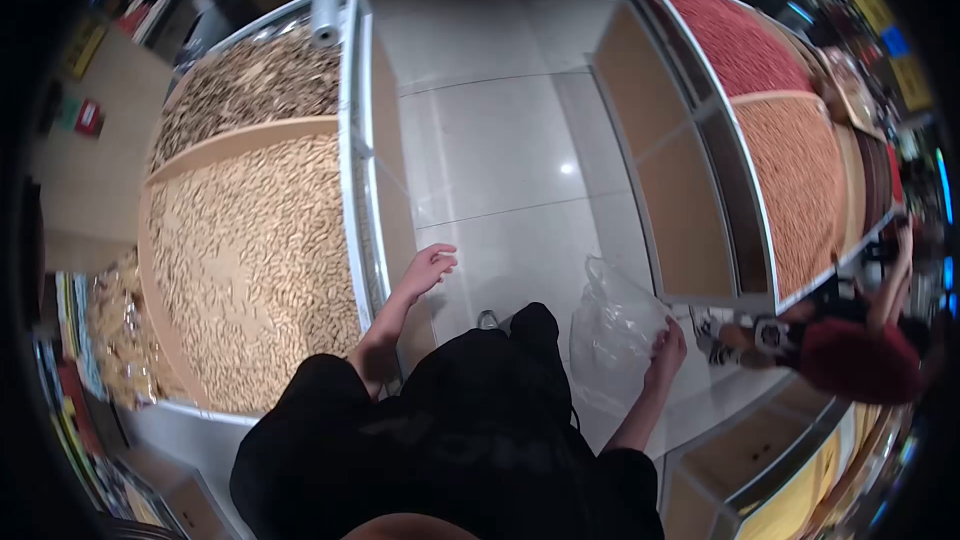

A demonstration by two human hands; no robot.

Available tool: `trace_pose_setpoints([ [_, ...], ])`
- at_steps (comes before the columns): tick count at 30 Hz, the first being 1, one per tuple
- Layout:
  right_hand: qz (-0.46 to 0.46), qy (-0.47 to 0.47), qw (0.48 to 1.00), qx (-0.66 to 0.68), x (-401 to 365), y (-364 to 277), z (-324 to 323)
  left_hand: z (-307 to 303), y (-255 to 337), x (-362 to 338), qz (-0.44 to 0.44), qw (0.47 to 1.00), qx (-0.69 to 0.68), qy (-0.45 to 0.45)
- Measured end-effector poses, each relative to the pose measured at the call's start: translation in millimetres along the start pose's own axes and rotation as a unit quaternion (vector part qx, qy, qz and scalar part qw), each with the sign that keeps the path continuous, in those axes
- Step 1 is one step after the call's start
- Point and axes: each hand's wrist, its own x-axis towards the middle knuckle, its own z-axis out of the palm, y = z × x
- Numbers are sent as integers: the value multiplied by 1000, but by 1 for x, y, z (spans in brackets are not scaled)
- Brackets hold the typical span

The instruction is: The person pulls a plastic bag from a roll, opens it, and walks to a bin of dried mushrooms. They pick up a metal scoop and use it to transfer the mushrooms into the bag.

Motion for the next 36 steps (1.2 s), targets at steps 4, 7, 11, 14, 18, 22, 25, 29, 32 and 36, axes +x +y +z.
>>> trace_pose_setpoints([
  [4,9,-58,998,-14,87,-22,87,-56,55,74,60,992,9,110],
  [7,-3,-108,994,-16,126,-59,166,-108,81,137,55,981,16,187],
  [11,25,-158,987,-10,195,-98,278,-176,113,204,34,963,18,266],
  [14,22,-176,983,-41,240,-134,361,-231,136,246,-3,955,-17,295],
  [18,3,-222,975,-28,264,-200,450,-315,180,311,-18,935,-23,354],
  [22,-2,-214,976,-40,292,-230,504,-437,213,404,21,898,89,430],
  [25,-29,-157,987,-29,298,-236,525,-538,249,479,-17,862,241,445],
  [29,-52,-51,996,-44,295,-224,543,-646,306,573,-61,792,412,446],
  [32,22,7,999,-23,249,-243,604,-729,323,658,-143,783,466,387],
  [36,16,83,996,8,222,-255,659,-792,284,740,-114,763,590,237],
])
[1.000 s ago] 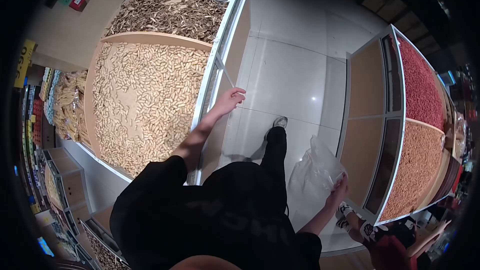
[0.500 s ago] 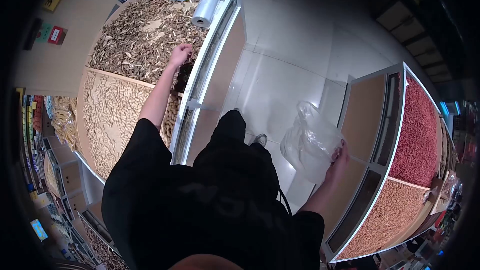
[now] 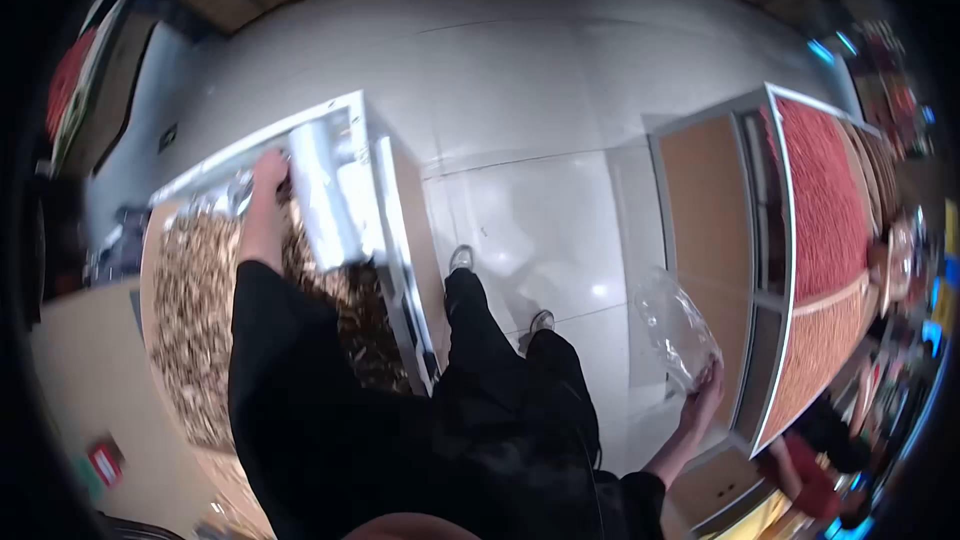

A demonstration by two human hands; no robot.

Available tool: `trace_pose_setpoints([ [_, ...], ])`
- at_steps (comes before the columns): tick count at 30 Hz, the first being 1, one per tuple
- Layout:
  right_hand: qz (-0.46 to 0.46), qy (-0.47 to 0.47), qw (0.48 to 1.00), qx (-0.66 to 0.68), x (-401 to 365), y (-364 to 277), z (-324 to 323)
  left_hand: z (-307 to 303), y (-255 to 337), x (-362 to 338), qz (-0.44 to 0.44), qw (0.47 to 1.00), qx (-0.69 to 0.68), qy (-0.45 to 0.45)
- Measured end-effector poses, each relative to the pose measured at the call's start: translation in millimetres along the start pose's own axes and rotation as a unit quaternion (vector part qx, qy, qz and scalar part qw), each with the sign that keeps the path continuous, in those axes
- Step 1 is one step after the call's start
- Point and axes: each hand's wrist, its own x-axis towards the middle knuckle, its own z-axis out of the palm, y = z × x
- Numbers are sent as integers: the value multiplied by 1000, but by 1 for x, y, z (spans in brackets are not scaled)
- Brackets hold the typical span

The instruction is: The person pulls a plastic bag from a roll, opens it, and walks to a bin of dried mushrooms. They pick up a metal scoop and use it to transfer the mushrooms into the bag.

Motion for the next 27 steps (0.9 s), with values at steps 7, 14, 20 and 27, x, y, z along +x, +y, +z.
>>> trace_pose_setpoints([
  [7,34,13,996,-85,-33,-18,45,-11,24,15,89,980,-124,-124],
  [14,40,22,998,-51,-49,-18,44,-27,8,0,146,968,207,-5],
  [20,72,52,996,-23,-52,-10,24,-86,28,-82,175,949,139,223],
  [27,83,66,994,8,-47,3,16,-158,41,-131,221,932,70,278],
])
